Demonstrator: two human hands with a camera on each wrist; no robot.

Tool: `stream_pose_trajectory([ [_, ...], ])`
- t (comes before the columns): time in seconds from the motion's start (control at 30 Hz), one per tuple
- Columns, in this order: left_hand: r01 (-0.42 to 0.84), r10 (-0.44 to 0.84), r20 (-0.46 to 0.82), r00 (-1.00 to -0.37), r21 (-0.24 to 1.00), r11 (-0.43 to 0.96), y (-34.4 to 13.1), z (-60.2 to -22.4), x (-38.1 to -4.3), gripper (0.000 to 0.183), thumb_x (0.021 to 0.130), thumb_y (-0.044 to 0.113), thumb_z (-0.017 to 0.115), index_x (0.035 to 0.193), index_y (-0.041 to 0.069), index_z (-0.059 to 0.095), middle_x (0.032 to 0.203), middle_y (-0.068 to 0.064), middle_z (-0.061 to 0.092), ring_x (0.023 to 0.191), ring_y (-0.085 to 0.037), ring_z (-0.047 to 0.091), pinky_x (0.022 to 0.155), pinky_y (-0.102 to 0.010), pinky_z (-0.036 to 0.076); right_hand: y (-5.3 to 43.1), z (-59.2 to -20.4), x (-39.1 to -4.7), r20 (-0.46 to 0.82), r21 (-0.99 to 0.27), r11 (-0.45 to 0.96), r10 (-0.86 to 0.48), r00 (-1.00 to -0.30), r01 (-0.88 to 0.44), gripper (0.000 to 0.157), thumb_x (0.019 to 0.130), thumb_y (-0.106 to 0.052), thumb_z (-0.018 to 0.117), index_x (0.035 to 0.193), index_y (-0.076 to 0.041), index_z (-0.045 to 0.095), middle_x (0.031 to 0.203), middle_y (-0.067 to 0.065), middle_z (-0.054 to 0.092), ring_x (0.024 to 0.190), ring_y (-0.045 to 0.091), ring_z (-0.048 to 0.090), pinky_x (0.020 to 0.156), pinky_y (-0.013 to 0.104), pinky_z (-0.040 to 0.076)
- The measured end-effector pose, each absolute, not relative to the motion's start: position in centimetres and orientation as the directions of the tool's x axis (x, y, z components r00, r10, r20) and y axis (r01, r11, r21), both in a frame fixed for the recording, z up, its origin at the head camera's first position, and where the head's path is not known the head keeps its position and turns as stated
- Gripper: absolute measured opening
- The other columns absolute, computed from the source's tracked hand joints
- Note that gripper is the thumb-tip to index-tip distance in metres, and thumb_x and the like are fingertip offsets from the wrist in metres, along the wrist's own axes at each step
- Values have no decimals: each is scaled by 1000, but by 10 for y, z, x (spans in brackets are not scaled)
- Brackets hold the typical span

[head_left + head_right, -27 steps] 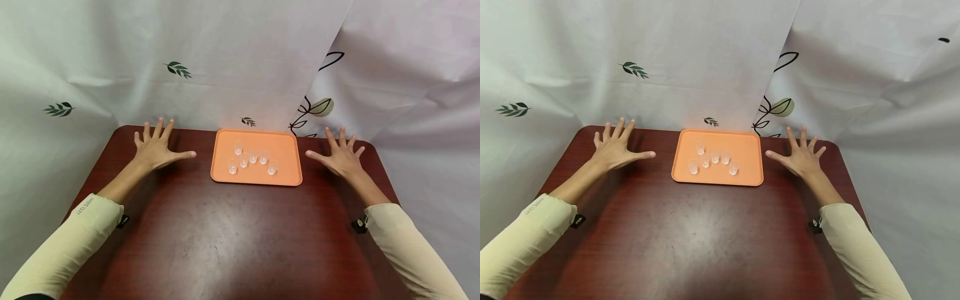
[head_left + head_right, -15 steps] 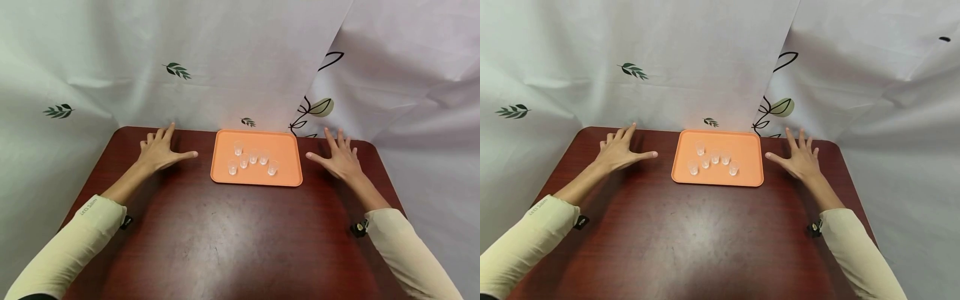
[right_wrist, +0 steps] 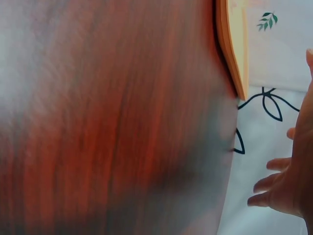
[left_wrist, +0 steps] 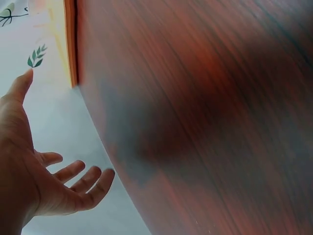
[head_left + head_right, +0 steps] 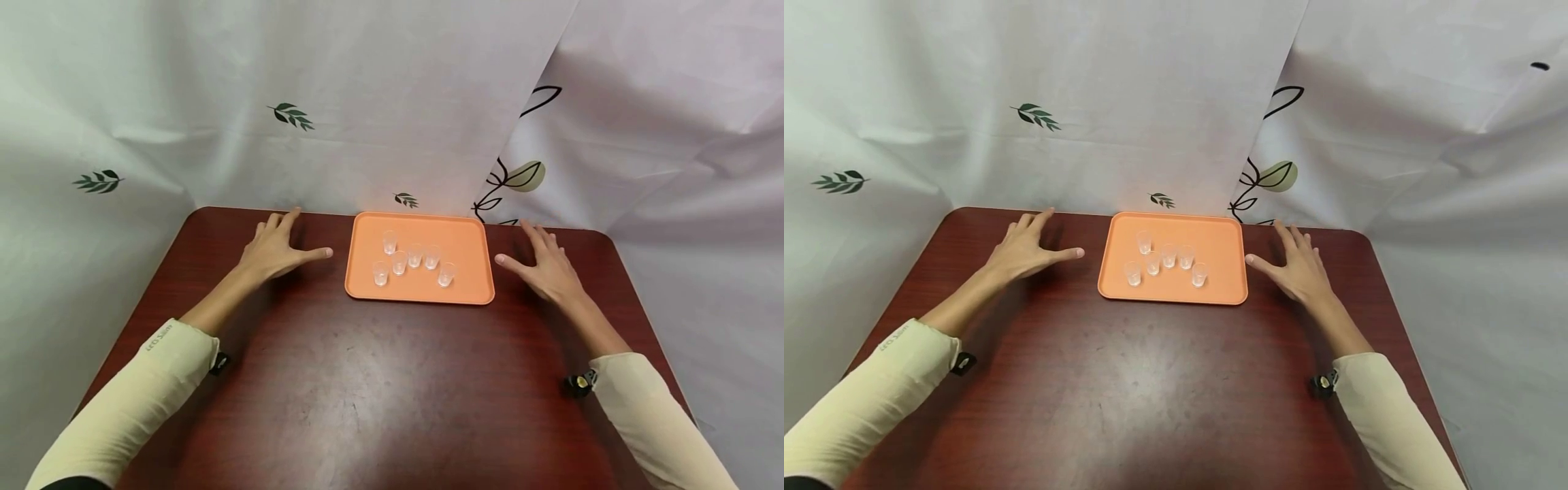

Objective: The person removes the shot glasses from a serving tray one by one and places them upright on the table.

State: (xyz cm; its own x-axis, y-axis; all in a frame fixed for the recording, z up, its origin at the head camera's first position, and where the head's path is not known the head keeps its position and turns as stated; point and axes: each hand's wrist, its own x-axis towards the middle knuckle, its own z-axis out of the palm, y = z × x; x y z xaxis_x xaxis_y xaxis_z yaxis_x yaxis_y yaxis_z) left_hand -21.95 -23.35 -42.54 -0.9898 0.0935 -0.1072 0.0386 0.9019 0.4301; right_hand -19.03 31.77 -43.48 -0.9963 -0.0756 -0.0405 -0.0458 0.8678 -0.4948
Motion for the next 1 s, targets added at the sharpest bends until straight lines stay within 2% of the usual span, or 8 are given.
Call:
stream_pose_trajectory([
  [0.17, 31, 101, -138, -985, 438, 898, -226, -427, -220, 136, 82, 99, 69, 182, 21, 21, 176, -27, 32, 161, -55, 33, 113, -87, 45, 314, -439, -186, -24, -534, 842, -98, -995, -70, 106, 103, -73, 66, 183, -20, 20, 187, 23, 22, 172, 57, 15, 136, 84, 17],
  [0.4, 31, 127, -174, -977, 468, 883, -216, -429, -218, 132, 83, 93, 73, 182, 22, 24, 174, -26, 35, 158, -53, 41, 115, -86, 46, 307, -442, -180, 8, -577, 810, -126, -992, -107, 98, 106, -65, 70, 180, -15, 29, 180, 27, 33, 167, 50, 32, 134, 79, 30],
  [0.7, 35, 149, -156, -976, 567, 823, -202, -437, -217, 117, 88, 74, 85, 177, 17, 36, 160, -22, 50, 144, -43, 57, 117, -74, 52, 295, -450, -176, 32, -646, 757, -106, -994, -101, 90, 103, -59, 77, 171, -10, 43, 169, 25, 47, 159, 46, 43, 133, 71, 35],
  [0.9, 32, 178, -165, -970, 641, 766, -195, -440, -219, 110, 89, 60, 92, 175, 14, 39, 158, -24, 53, 144, -44, 56, 124, -68, 50, 287, -451, -173, -1, -694, 716, -101, -995, -72, 88, 101, -54, 81, 168, -9, 45, 167, 26, 50, 156, 47, 49, 134, 70, 38],
  [1.0, 29, 191, -163, -968, 683, 730, -191, -441, -221, 107, 90, 52, 94, 174, 12, 41, 156, -24, 56, 135, -42, 62, 119, -61, 55, 283, -451, -172, -11, -721, 690, -103, -995, -63, 88, 101, -51, 83, 168, -9, 44, 165, 26, 52, 153, 48, 51, 132, 70, 41],
])
